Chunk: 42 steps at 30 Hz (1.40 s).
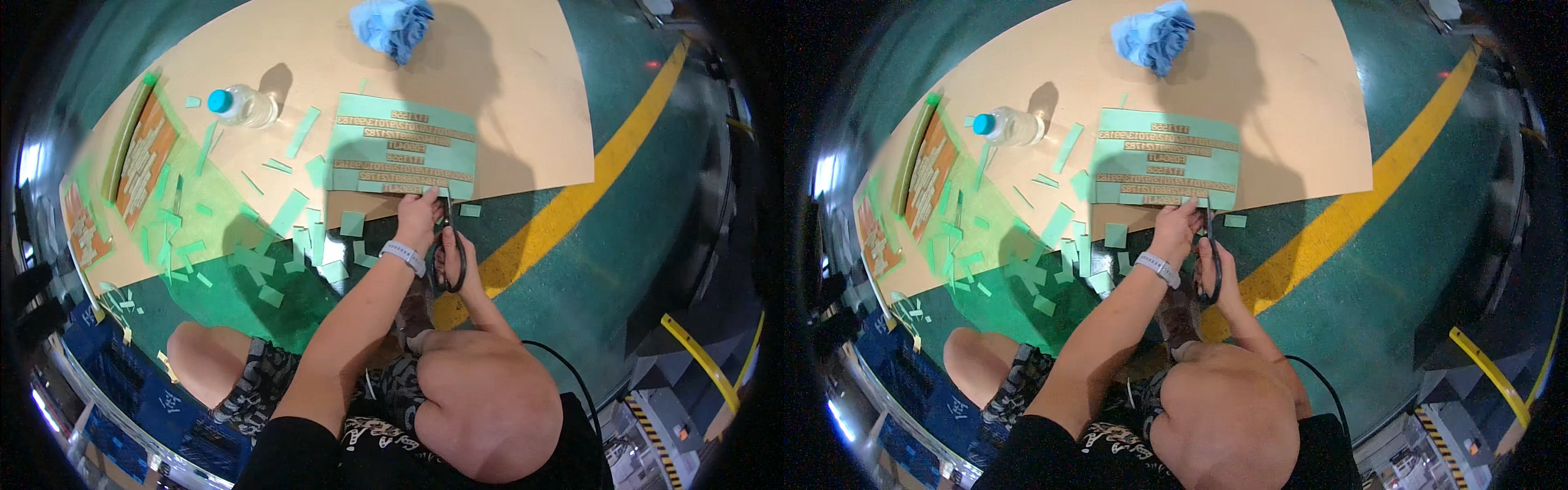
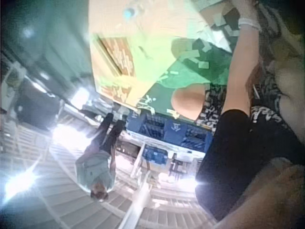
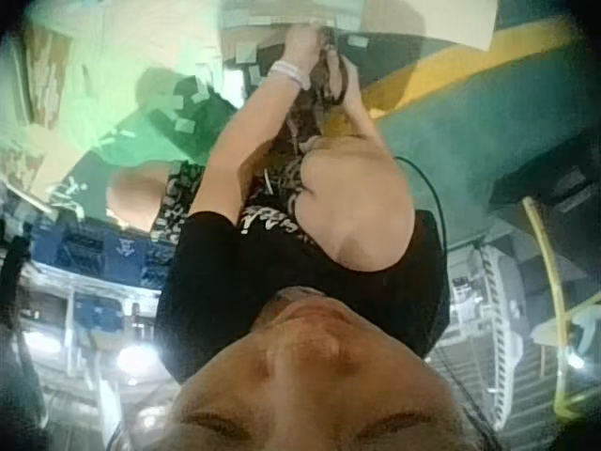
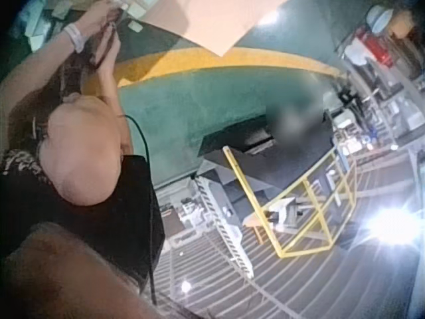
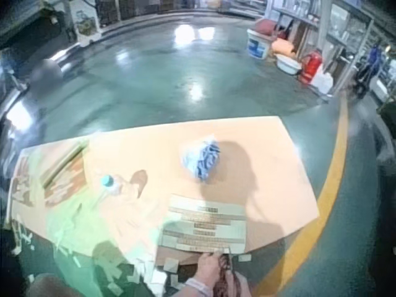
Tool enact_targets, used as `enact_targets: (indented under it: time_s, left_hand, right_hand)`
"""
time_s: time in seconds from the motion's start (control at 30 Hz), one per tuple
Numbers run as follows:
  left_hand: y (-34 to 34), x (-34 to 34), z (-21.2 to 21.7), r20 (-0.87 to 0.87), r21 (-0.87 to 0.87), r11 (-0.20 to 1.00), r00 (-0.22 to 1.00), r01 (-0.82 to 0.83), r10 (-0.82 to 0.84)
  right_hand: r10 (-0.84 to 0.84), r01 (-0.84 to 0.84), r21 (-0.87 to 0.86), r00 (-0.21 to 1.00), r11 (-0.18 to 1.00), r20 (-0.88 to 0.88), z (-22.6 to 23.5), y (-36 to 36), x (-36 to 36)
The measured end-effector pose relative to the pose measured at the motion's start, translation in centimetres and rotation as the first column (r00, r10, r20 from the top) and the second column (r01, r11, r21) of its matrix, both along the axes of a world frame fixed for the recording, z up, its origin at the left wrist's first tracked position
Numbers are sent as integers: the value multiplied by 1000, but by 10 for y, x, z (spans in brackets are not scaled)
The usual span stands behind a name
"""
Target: The person measures a template with a tape measure and marks it with a pen, then moves to the floor to wipe a piece of green foam with a blue cloth and liquid from a bottle before cutting foam labels with shears.
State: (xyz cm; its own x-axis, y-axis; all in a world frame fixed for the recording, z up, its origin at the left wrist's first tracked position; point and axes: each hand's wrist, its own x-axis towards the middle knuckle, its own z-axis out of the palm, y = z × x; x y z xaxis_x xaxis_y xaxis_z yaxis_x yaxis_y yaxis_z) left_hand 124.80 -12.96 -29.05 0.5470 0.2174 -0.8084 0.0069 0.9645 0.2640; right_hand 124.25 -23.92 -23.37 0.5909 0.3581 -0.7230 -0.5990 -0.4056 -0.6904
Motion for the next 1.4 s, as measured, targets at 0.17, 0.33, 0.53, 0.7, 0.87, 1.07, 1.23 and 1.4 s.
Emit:
enact_targets:
  time_s: [0.17,0.33,0.53,0.7,0.87,1.07,1.23,1.4]
  left_hand:
    - [2,-11,0,-13,20,1000,1000,20,-20]
    - [14,-15,5,66,95,995,998,18,-24]
    - [34,-13,21,94,204,971,985,126,-148]
    - [63,-15,58,131,298,912,935,280,-330]
    - [98,9,96,91,620,641,770,452,-631]
    - [134,49,138,-53,757,295,505,583,-861]
    - [155,24,93,35,572,488,575,659,-817]
    - [136,-12,10,-25,281,818,856,501,-516]
  right_hand:
    - [44,-34,80,991,996,-129,7,-31,-14]
    - [-123,103,257,990,961,62,19,-62,-3]
    - [-394,389,64,900,919,185,-14,-18,71]
    - [-381,348,231,918,908,113,-32,12,131]
    - [-367,327,214,912,920,184,-19,16,131]
    - [-579,443,494,800,748,159,6,0,123]
    - [-551,437,428,813,791,189,-6,1,98]
    - [-403,311,340,882,887,244,-47,7,70]
